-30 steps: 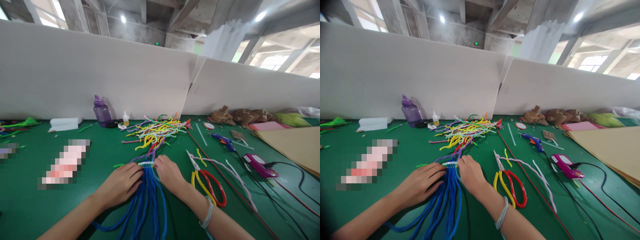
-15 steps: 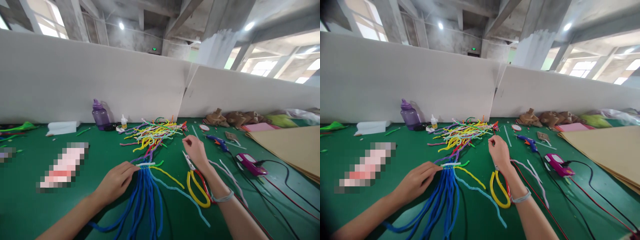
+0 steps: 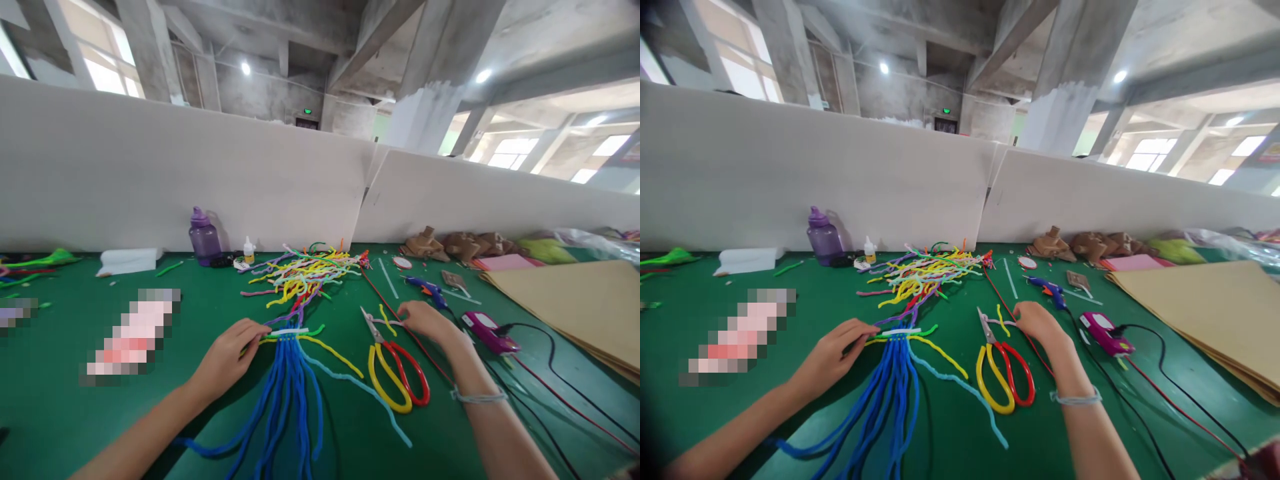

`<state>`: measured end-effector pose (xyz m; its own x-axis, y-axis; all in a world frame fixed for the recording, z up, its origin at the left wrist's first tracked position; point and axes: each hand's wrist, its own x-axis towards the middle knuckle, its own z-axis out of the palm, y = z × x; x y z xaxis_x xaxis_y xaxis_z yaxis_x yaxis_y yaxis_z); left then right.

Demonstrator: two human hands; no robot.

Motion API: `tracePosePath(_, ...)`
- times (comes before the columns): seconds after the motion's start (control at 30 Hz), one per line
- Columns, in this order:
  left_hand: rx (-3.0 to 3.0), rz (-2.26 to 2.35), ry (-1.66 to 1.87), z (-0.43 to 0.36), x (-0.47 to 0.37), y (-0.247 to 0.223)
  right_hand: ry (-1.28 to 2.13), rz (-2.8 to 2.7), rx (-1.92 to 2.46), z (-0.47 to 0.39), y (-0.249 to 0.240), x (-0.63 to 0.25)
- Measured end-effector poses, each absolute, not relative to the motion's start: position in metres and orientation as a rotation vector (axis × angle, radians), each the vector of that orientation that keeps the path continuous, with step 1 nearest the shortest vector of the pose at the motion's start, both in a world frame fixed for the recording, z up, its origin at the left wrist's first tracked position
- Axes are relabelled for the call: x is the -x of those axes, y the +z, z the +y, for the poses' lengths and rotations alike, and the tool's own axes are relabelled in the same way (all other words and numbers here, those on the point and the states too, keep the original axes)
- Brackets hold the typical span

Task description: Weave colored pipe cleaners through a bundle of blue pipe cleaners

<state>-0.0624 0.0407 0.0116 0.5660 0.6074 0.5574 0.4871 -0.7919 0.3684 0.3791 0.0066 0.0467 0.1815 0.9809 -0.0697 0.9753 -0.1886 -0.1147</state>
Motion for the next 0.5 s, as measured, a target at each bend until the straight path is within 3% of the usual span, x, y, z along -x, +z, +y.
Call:
tracePosePath(0.2, -2.635, 0.912, 1.006, 0.042, 0.064, 0.008, 0.164, -1.976, 2.461, -0.014, 0.040, -0.378)
tracePosePath(0.37, -2.633, 0.915, 0.989, 0.041, 0.063, 0.008, 0.046, -1.836, 2.429, -0.018, 0.064, -0.366)
tracePosePath(0.5, -2.633, 0.915, 1.005, 0.040, 0.063, 0.009, -0.300, -1.748, 2.387, -0.021, 0.090, -0.344)
